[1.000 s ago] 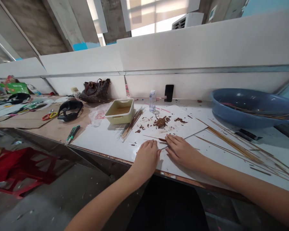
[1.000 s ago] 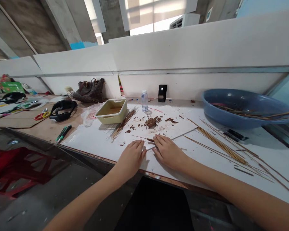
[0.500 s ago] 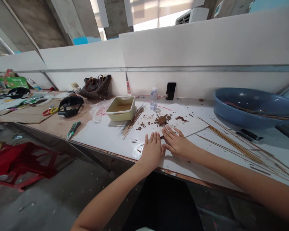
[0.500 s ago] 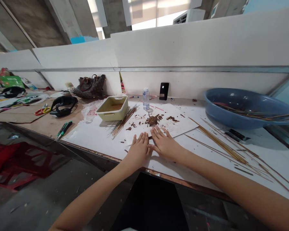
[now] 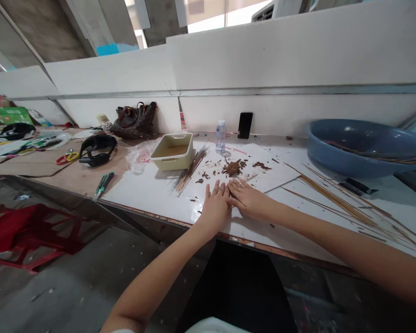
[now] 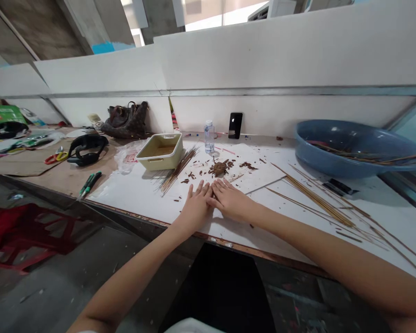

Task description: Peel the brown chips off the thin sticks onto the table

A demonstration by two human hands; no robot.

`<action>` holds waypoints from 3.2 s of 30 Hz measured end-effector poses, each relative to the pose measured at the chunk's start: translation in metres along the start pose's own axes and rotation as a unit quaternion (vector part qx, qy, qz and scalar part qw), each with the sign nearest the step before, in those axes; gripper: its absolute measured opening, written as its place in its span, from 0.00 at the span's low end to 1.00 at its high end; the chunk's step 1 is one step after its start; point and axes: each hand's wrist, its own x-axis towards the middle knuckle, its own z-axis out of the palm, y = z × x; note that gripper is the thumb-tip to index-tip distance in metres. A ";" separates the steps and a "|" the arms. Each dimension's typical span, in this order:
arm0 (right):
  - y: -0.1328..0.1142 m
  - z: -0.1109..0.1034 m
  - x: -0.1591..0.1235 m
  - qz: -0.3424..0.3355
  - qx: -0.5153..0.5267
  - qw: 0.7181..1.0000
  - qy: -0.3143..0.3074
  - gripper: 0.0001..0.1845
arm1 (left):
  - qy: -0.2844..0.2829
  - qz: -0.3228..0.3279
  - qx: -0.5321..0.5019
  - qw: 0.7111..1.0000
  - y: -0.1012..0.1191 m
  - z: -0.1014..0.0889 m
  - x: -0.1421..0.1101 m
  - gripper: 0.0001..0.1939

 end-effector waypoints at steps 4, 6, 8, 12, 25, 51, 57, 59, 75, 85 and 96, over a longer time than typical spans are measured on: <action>-0.013 0.008 -0.024 0.020 -0.024 0.999 0.023 0.49 | 0.025 -0.006 0.024 0.999 0.006 0.001 -0.015 0.32; -0.021 0.011 -0.037 0.025 -0.053 0.998 0.030 0.49 | 0.042 -0.015 0.027 0.999 0.011 0.005 -0.022 0.33; -0.026 0.010 -0.043 0.035 -0.077 0.996 0.033 0.50 | 0.045 -0.017 0.022 0.999 0.015 0.007 -0.024 0.34; -0.022 0.002 -0.030 0.052 -0.068 0.996 0.021 0.50 | 0.019 -0.028 0.007 0.999 0.019 0.003 -0.011 0.35; -0.021 0.014 -0.032 0.030 -0.037 0.999 0.014 0.50 | 0.003 0.007 0.035 0.999 0.024 0.010 -0.020 0.35; -0.006 0.002 -0.015 0.049 -0.008 0.999 -0.014 0.48 | 0.002 -0.052 0.030 0.998 0.022 0.004 0.000 0.35; -0.016 0.007 -0.046 0.013 -0.019 1.000 -0.006 0.50 | 0.030 -0.009 0.047 0.998 0.026 0.007 -0.034 0.35; -0.015 0.007 -0.045 0.015 -0.017 1.000 -0.012 0.50 | 0.026 -0.008 0.048 0.999 0.025 0.005 -0.031 0.34; -0.022 -0.001 -0.055 0.006 -0.022 1.000 0.013 0.49 | 0.016 -0.021 0.030 0.999 0.028 -0.010 -0.046 0.34; -0.040 0.008 -0.018 0.044 -0.038 0.998 0.001 0.47 | 0.029 -0.094 0.052 0.994 -0.004 -0.026 -0.027 0.32; -0.043 0.020 -0.024 0.036 -0.035 0.999 0.006 0.52 | 0.028 -0.051 0.062 0.996 -0.017 -0.005 -0.039 0.30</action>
